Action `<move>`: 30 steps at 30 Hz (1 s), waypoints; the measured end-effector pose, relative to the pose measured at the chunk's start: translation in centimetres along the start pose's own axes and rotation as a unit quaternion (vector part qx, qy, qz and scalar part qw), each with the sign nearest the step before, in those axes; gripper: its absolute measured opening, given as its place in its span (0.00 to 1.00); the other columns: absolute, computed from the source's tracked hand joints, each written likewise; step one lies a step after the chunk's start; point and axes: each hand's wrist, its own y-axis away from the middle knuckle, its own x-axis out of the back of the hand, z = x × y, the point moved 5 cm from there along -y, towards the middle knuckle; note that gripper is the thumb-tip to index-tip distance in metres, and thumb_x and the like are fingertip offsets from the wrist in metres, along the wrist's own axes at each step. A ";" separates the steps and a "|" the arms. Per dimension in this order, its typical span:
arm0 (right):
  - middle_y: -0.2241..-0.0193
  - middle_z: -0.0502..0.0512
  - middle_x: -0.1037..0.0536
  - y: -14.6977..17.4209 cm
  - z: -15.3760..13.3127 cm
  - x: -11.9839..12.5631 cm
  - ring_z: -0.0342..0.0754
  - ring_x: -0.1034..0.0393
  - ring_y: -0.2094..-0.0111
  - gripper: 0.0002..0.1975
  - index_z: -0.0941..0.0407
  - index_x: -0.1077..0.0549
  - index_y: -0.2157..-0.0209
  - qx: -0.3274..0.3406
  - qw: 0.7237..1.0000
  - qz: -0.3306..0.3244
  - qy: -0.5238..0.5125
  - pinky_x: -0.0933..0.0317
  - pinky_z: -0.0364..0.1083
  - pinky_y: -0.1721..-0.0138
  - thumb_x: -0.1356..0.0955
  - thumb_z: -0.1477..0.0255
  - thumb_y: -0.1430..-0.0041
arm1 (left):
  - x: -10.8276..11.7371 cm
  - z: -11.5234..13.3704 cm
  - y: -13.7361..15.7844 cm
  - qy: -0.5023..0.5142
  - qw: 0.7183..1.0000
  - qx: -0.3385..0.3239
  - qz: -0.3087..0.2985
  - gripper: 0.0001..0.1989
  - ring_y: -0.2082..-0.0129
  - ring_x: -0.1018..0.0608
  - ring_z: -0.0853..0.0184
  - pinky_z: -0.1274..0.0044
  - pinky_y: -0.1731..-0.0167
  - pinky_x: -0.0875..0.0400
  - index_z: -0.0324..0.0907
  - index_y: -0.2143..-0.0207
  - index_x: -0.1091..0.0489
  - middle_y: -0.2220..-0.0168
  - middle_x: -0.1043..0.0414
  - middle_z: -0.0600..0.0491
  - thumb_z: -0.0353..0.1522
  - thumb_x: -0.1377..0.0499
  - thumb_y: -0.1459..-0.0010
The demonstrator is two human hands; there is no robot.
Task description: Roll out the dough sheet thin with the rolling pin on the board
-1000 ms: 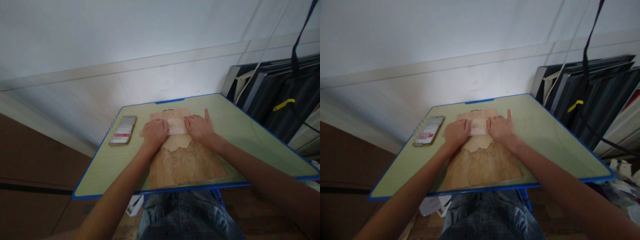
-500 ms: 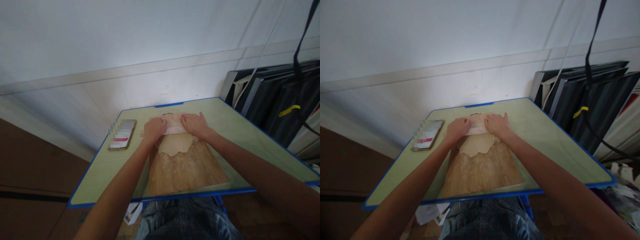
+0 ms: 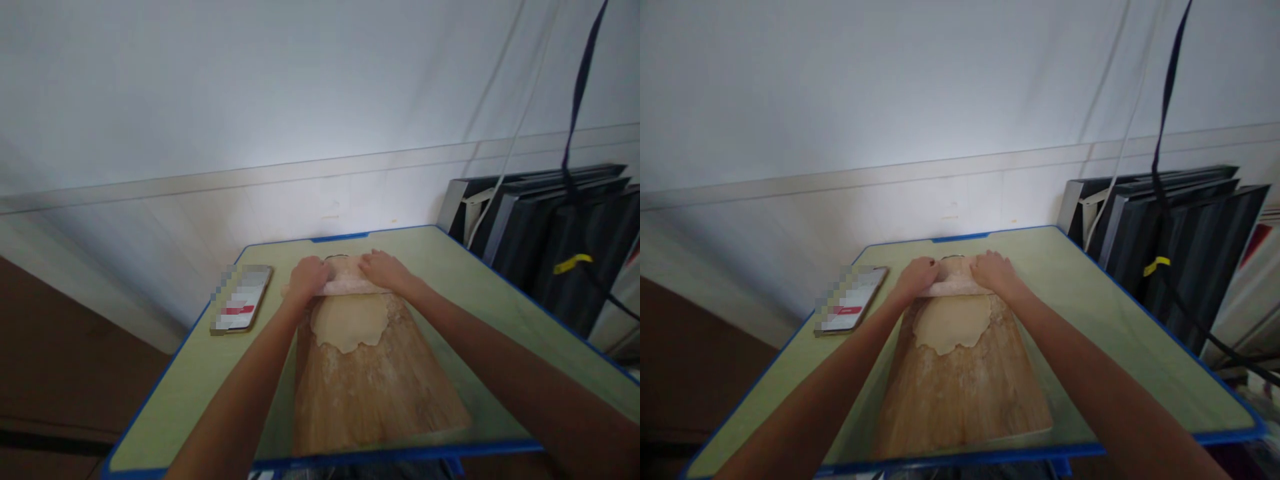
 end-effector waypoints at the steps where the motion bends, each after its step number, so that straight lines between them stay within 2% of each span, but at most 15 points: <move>1: 0.51 0.70 0.29 0.1 0.0 0.0 0.56 0.35 0.49 0.22 0.62 0.30 0.52 -0.002 1.000 0.003 0.000 0.40 0.54 0.54 0.48 0.69 0.36 | -0.1 0.0 0.1 -0.004 1.000 -0.006 -0.001 0.21 0.57 0.24 0.60 0.74 0.61 0.32 0.36 0.61 0.26 0.58 0.26 0.39 0.34 0.57 0.41; 9: 0.44 0.64 0.34 2.4 -1.1 0.5 0.56 0.41 0.43 0.21 0.55 0.33 0.47 0.023 0.999 0.032 0.024 0.41 0.57 0.51 0.47 0.68 0.35 | 0.4 0.8 2.5 -0.035 0.997 -0.071 0.006 0.16 0.50 0.30 0.60 0.68 0.54 0.35 0.42 0.57 0.30 0.53 0.29 0.43 0.34 0.54 0.40; 14: 0.46 0.62 0.31 5.1 -2.4 1.0 0.54 0.36 0.46 0.22 0.56 0.31 0.49 0.033 0.998 0.056 0.012 0.39 0.57 0.51 0.49 0.69 0.35 | 0.6 1.3 4.8 -0.063 0.992 -0.110 0.009 0.19 0.47 0.32 0.55 0.64 0.56 0.33 0.39 0.52 0.33 0.48 0.34 0.39 0.34 0.59 0.37; 18: 0.50 0.60 0.27 7.7 -3.5 1.0 0.52 0.33 0.49 0.22 0.57 0.31 0.48 0.039 0.993 0.113 0.016 0.38 0.53 0.51 0.49 0.70 0.35 | 0.7 1.5 7.2 -0.070 0.988 -0.136 0.028 0.21 0.48 0.30 0.58 0.64 0.54 0.34 0.40 0.50 0.35 0.49 0.32 0.42 0.34 0.61 0.36; 22: 0.50 0.60 0.27 9.4 -4.0 1.0 0.53 0.34 0.48 0.21 0.56 0.32 0.47 0.031 0.985 0.169 0.020 0.41 0.55 0.49 0.46 0.70 0.35 | 0.9 1.5 8.9 -0.053 0.989 -0.126 0.058 0.21 0.48 0.31 0.58 0.64 0.51 0.36 0.40 0.48 0.35 0.50 0.31 0.44 0.35 0.61 0.36; 25: 0.52 0.60 0.25 8.8 -4.1 1.1 0.52 0.33 0.50 0.20 0.56 0.30 0.50 0.032 0.986 0.163 0.010 0.41 0.54 0.49 0.46 0.71 0.36 | 1.0 1.6 8.6 -0.046 0.990 -0.116 0.060 0.21 0.50 0.29 0.59 0.64 0.52 0.36 0.40 0.51 0.34 0.52 0.30 0.45 0.35 0.61 0.36; 30: 0.54 0.61 0.24 5.1 -3.1 1.2 0.51 0.30 0.54 0.22 0.57 0.26 0.55 -0.013 0.997 0.078 -0.013 0.40 0.51 0.52 0.47 0.70 0.36 | 0.5 1.2 4.9 -0.022 0.998 -0.058 -0.001 0.21 0.50 0.30 0.58 0.68 0.57 0.33 0.41 0.56 0.30 0.51 0.31 0.45 0.36 0.60 0.38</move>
